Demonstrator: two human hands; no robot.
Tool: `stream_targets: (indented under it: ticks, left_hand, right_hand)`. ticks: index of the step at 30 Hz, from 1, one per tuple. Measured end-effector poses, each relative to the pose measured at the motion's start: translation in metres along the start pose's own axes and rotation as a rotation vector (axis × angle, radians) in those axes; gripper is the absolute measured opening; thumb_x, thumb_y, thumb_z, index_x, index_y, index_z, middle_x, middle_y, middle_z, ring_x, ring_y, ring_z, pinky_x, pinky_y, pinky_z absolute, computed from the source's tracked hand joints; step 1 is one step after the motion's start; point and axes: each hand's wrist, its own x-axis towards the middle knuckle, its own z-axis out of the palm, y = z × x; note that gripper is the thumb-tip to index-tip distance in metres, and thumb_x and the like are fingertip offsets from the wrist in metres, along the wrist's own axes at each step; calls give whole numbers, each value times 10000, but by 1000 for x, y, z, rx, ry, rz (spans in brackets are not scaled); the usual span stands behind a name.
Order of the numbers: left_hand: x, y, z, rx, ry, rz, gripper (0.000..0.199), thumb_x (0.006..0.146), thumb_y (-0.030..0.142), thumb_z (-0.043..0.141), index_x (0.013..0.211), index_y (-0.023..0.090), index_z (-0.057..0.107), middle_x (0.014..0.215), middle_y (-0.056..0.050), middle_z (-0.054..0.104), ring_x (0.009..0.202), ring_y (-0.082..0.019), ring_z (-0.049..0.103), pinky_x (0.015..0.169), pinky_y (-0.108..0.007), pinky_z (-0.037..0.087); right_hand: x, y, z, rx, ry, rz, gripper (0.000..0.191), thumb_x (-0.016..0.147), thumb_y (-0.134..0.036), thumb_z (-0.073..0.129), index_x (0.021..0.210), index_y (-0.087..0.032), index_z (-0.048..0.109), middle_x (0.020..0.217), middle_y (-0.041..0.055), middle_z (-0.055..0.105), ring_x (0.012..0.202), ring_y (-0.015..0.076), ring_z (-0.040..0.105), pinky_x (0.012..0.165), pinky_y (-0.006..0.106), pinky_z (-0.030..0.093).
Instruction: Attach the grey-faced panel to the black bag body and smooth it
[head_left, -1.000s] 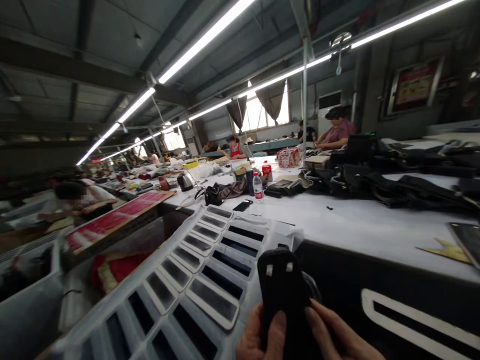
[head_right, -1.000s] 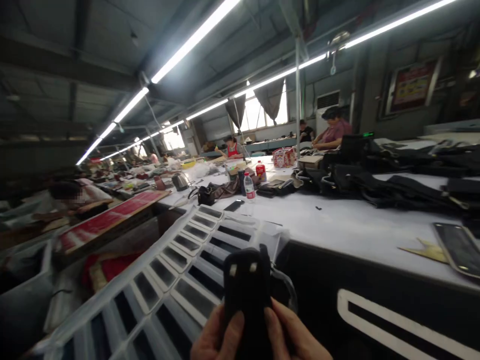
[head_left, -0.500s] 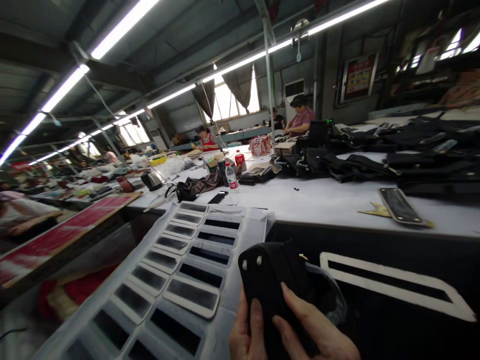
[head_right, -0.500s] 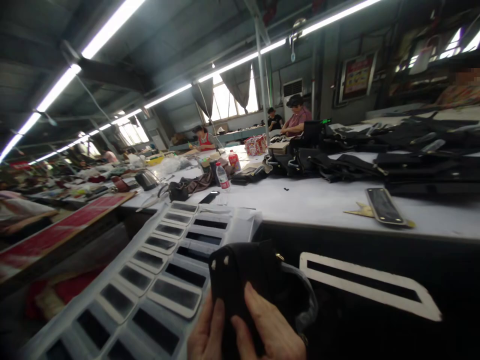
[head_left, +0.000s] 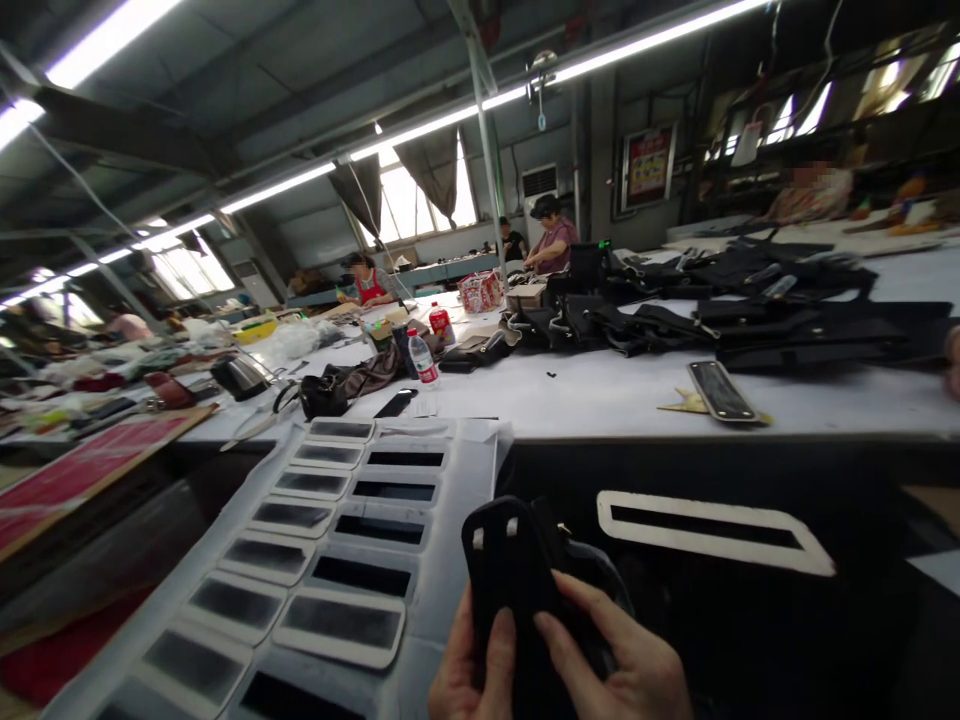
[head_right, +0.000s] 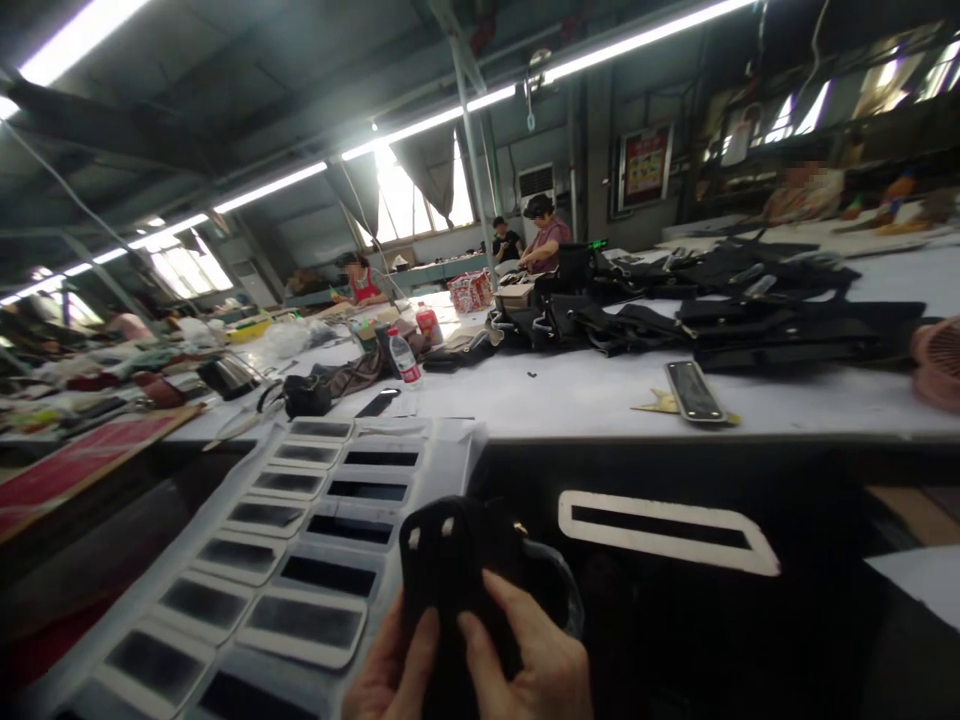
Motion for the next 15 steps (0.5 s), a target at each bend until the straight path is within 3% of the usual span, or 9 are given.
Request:
stream_targets:
  ticks: [4,9,12,15]
  left_hand:
    - [2,5,7,131,-30,87,612,751,559,723,1264,237,638,1248,-61,690,1212,-259,608,972,-265,526]
    - [-1,7,12,243,-40,172,623,840,532,632,1392,259,533,1395,-67,585,1299,-278,535,1081,-345,463]
    - [-3,2,14,233,-63,156,649,852,550,605,1414,241,504,1457,-71,521,1360,-277,466,1115,-345,424]
    - [-3,-5,12,233,-74,108,689,852,587,592,1431,234,476,1464,-68,516,1374,-259,450,1132,-317,391]
  right_hand:
    - [9,4,-1,33,-4,98,348,894,-251,640,1242,-242,655,968,41,714,827,167,712,714,188,600]
    - [-3,5,11,120,55,123,381,903,-228,606,1280,-252,653,901,40,635,808,157,657,730,214,576]
    - [-10,7,15,145,109,135,398,902,-215,610,1295,-268,645,885,31,608,799,147,636,731,208,560]
    - [-11,10,12,144,82,86,452,890,-157,614,1323,-286,618,900,19,611,800,133,644,736,188,560]
